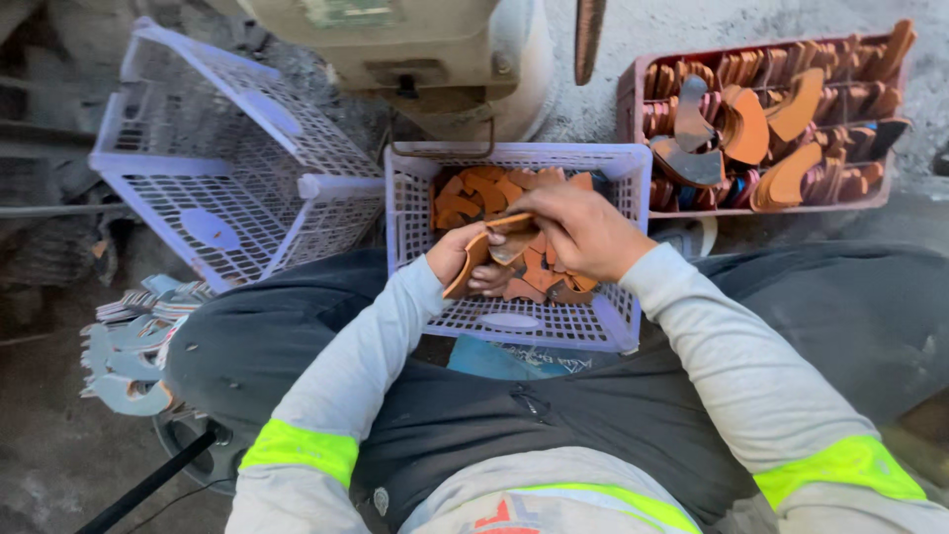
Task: The person sits on the floor and sorts orange brake pads from a white basket into a red basket. They pick up individual pads, inspect them, and place them into the red basket.
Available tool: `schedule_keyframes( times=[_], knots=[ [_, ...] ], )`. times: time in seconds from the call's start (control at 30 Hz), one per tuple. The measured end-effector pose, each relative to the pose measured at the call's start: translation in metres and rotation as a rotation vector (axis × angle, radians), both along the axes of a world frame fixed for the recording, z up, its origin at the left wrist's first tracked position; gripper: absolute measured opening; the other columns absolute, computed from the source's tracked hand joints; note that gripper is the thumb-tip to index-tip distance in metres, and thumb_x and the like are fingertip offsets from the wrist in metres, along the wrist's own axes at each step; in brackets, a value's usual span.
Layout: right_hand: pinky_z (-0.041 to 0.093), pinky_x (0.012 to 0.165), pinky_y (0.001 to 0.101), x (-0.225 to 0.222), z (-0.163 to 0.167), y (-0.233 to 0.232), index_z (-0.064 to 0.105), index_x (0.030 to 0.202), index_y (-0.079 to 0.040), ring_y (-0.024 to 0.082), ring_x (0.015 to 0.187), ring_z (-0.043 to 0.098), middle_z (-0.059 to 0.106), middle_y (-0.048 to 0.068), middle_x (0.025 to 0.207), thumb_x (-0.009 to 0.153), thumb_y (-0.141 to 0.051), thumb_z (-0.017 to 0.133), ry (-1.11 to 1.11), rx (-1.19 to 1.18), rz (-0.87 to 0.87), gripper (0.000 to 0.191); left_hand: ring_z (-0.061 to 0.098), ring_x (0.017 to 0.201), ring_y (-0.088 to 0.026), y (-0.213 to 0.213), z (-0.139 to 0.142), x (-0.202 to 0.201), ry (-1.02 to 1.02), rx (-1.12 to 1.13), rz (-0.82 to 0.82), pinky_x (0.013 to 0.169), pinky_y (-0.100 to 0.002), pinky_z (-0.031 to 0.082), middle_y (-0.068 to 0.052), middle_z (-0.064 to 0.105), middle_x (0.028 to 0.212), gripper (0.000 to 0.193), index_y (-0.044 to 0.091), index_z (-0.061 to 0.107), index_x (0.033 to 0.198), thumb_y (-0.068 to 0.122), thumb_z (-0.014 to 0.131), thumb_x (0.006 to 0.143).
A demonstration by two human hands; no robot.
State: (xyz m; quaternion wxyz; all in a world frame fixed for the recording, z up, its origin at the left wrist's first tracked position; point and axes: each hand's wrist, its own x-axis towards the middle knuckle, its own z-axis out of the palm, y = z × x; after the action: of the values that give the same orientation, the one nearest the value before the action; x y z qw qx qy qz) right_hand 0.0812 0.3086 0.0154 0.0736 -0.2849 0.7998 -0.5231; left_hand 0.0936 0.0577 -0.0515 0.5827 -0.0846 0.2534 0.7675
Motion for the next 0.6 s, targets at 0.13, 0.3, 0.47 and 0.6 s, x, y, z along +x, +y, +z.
schedule_keyframes(
  times=[0.13, 0.3, 0.47, 0.6],
  knots=[
    [0.051, 0.096, 0.0451, 0.019, 0.029, -0.005, 0.06, 0.128, 0.0, 0.039, 0.11, 0.066, 0.068, 0.021, 0.117, 0.082, 0.0, 0.058, 0.124, -0.118, 0.088, 0.045, 0.032, 0.041, -0.013, 0.006, 0.043, 0.032, -0.009, 0.09, 0.245, 0.05, -0.031, 0.034, 0.001, 0.036, 0.05, 0.044, 0.009, 0.061, 0.094, 0.042, 0.035, 0.105],
    [0.055, 0.076, 0.04, 0.037, 0.032, -0.013, 0.067, 0.121, -0.004, 0.033, 0.088, 0.071, 0.071, 0.017, 0.098, 0.093, -0.007, 0.066, -0.07, -0.002, -0.064, 0.029, 0.034, 0.047, -0.013, 0.014, 0.058, 0.052, -0.005, 0.062, 0.327, 0.054, -0.031, 0.035, 0.001, 0.039, 0.056, 0.048, 0.006, 0.062, 0.093, 0.042, 0.036, 0.112],
    [0.052, 0.067, 0.0444, 0.035, 0.012, -0.012, 0.067, 0.103, -0.001, 0.036, 0.071, 0.066, 0.064, 0.021, 0.077, 0.095, -0.01, 0.07, -0.203, 0.195, -0.216, 0.013, 0.039, 0.039, -0.014, 0.018, 0.052, 0.044, 0.239, -0.742, 0.531, 0.039, -0.031, 0.031, -0.005, 0.058, 0.061, 0.04, 0.004, 0.065, 0.091, 0.039, 0.049, 0.102],
    [0.052, 0.075, 0.0477, 0.039, -0.004, -0.023, 0.065, 0.112, 0.0, 0.04, 0.085, 0.065, 0.065, 0.02, 0.09, 0.092, -0.009, 0.069, 0.075, 0.185, -0.19, 0.022, 0.062, 0.072, -0.011, 0.032, 0.041, 0.039, 0.576, -0.935, 0.683, 0.062, -0.027, 0.049, -0.005, 0.07, 0.093, 0.038, 0.0, 0.069, 0.116, 0.034, 0.062, 0.101]
  ],
)
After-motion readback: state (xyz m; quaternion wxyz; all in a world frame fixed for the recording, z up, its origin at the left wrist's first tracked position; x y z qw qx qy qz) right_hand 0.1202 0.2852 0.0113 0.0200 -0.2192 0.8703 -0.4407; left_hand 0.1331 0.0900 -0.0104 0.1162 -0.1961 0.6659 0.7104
